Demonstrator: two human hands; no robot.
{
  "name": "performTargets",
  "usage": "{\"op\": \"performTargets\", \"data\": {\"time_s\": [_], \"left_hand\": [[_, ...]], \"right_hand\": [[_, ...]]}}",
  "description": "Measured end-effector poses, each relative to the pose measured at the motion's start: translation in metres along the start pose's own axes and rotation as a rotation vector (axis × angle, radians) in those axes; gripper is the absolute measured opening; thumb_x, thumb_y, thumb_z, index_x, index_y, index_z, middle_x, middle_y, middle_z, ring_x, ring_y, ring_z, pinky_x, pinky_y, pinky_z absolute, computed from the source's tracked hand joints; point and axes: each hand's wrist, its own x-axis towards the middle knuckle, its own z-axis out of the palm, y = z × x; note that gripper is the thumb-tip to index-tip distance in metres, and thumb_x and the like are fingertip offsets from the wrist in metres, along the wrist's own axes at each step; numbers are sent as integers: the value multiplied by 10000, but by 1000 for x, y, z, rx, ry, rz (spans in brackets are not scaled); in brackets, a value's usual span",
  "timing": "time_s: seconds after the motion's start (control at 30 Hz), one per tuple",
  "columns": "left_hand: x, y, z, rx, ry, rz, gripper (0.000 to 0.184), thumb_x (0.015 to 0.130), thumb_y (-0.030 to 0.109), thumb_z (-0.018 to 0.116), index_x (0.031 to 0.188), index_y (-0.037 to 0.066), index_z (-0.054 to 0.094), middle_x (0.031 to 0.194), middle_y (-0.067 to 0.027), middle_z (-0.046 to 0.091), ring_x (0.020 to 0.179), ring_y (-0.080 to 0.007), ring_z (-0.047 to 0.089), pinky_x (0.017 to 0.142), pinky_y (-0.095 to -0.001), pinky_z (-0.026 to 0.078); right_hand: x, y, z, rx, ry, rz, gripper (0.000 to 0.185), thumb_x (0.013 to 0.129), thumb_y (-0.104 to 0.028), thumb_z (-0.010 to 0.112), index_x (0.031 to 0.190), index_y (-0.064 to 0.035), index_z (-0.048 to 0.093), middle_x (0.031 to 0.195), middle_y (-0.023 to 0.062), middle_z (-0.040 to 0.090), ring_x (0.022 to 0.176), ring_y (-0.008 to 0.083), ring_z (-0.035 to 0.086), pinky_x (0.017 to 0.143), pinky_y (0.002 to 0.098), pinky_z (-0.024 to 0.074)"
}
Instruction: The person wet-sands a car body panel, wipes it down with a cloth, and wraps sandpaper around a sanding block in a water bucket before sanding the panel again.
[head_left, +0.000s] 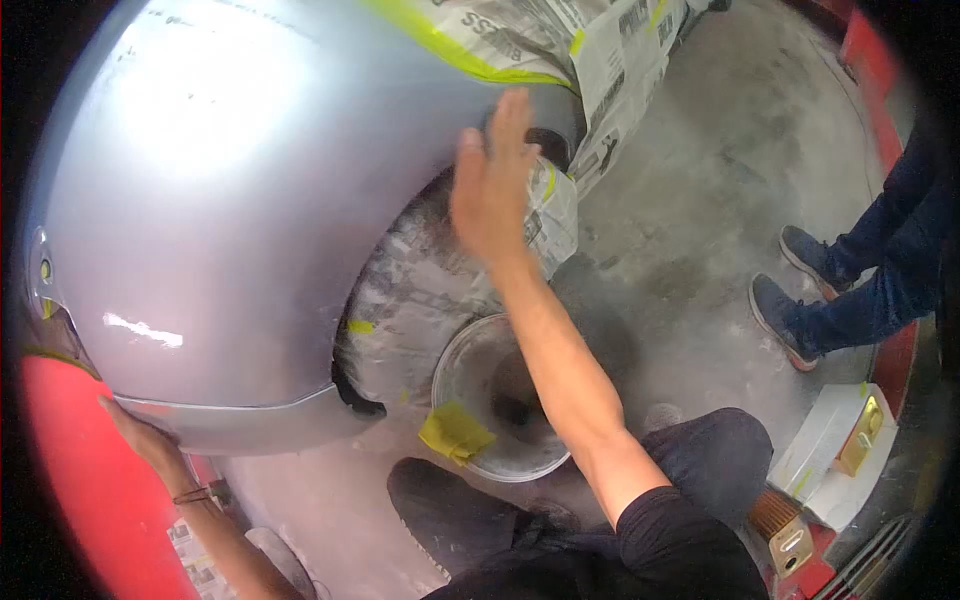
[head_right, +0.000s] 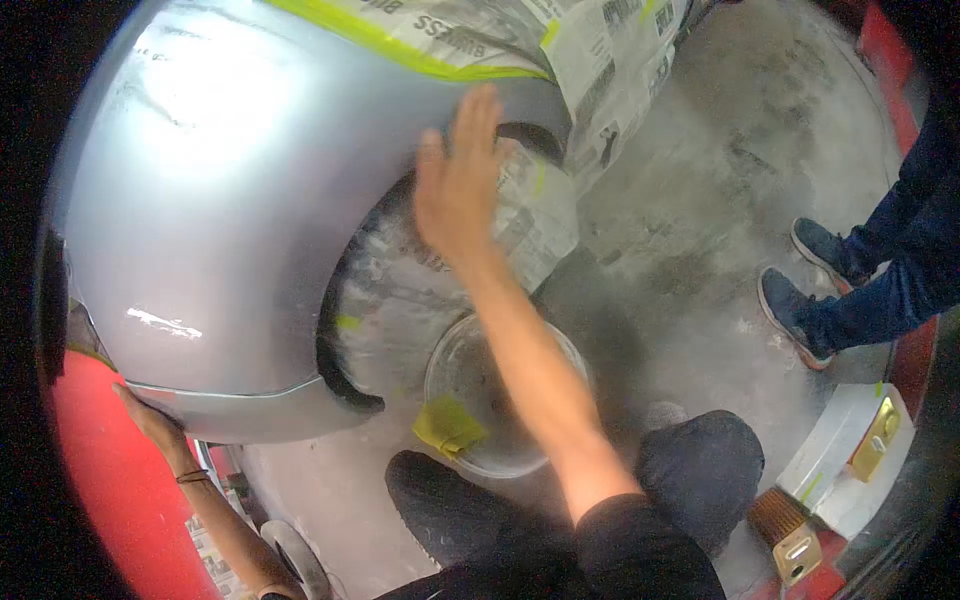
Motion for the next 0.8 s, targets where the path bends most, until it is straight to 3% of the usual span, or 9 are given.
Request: {"op": "performTargets", "data": {"time_s": [0.1, 0.13, 0.27, 0.4, 0.53, 0.6, 0.67, 0.77, 0.8], "left_hand": [[16, -20, -16, -77, -46, -35, 793, 1166, 536, 328, 1617, -116, 340, 1677, -194, 386, 1523, -298, 393, 1293, -398, 255], [17, -17, -16, -105, -68, -77, 794, 1165, 542, 327, 1621, -108, 341, 1681, -188, 383, 1525, -299, 392, 1294, -401, 255], [8, -2, -13, 23, -69, 5, 796, 1160, 563, 319, 1615, -87, 368, 1677, -171, 393, 1518, -295, 400, 1289, -410, 273], [1, 4, -7, -66, -103, -90, 796, 1159, 569, 316, 1608, -86, 382, 1668, -172, 404, 1513, -294, 408, 1281, -410, 289], [-4, 5, -8, -65, -99, -61, 777, 1168, 538, 311, 1607, -102, 367, 1677, -181, 388, 1526, -296, 395, 1289, -421, 279], [-7, 6, -1, -34, -36, -36, 774, 1169, 534, 311, 1604, -103, 372, 1674, -183, 392, 1523, -297, 398, 1288, -423, 281], [4, -2, -8, -94, -117, -61, 781, 1169, 533, 313, 1614, -108, 351, 1691, -183, 367, 1542, -299, 372, 1297, -419, 261], [12, -6, -14, -88, -138, -63, 788, 1169, 528, 313, 1629, -112, 311, 1717, -186, 322, 1571, -300, 326, 1311, -414, 228], [11, -9, -16, -76, -121, -65, 791, 1169, 526, 312, 1634, -113, 296, 1726, -188, 305, 1582, -300, 310, 1315, -412, 217]], "right_hand": [[-5, -2, -11, 24, -67, -114, 650, 1131, -308, 414, 1666, 29, 263, 1761, 237, 218, 1625, 451, 198, 1264, 713, 87], [3, 13, -23, -64, -167, -93, 664, 1153, -347, 388, 1660, 64, 262, 1752, 276, 208, 1632, 462, 165, 1284, 663, 59], [26, 35, -5, 68, 27, 120, 667, 1123, -328, 424, 1658, 40, 272, 1756, 246, 222, 1629, 453, 179, 1274, 696, 87], [4, 12, 0, -52, 2, -5, 681, 1138, -353, 370, 1651, 79, 249, 1753, 267, 205, 1629, 458, 172, 1263, 713, 118], [52, 40, -24, 86, -15, 255, 711, 1137, -382, 356, 1654, 90, 228, 1752, 290, 180, 1622, 496, 155, 1251, 720, 151], [38, 31, -14, 108, 23, 246, 694, 1141, -368, 337, 1640, 106, 245, 1738, 313, 197, 1608, 524, 164, 1242, 729, 171], [38, 35, -9, 92, 28, 228, 696, 1142, -356, 328, 1622, 141, 244, 1719, 347, 210, 1593, 560, 167, 1247, 719, 179], [51, 48, -27, 95, -68, 299, 745, 1137, -396, 340, 1642, 133, 201, 1733, 338, 177, 1604, 544, 153, 1269, 691, 138], [53, 46, -23, 153, 1, 323, 728, 1138, -396, 350, 1653, 99, 218, 1741, 328, 159, 1614, 523, 142, 1271, 695, 113]]}}
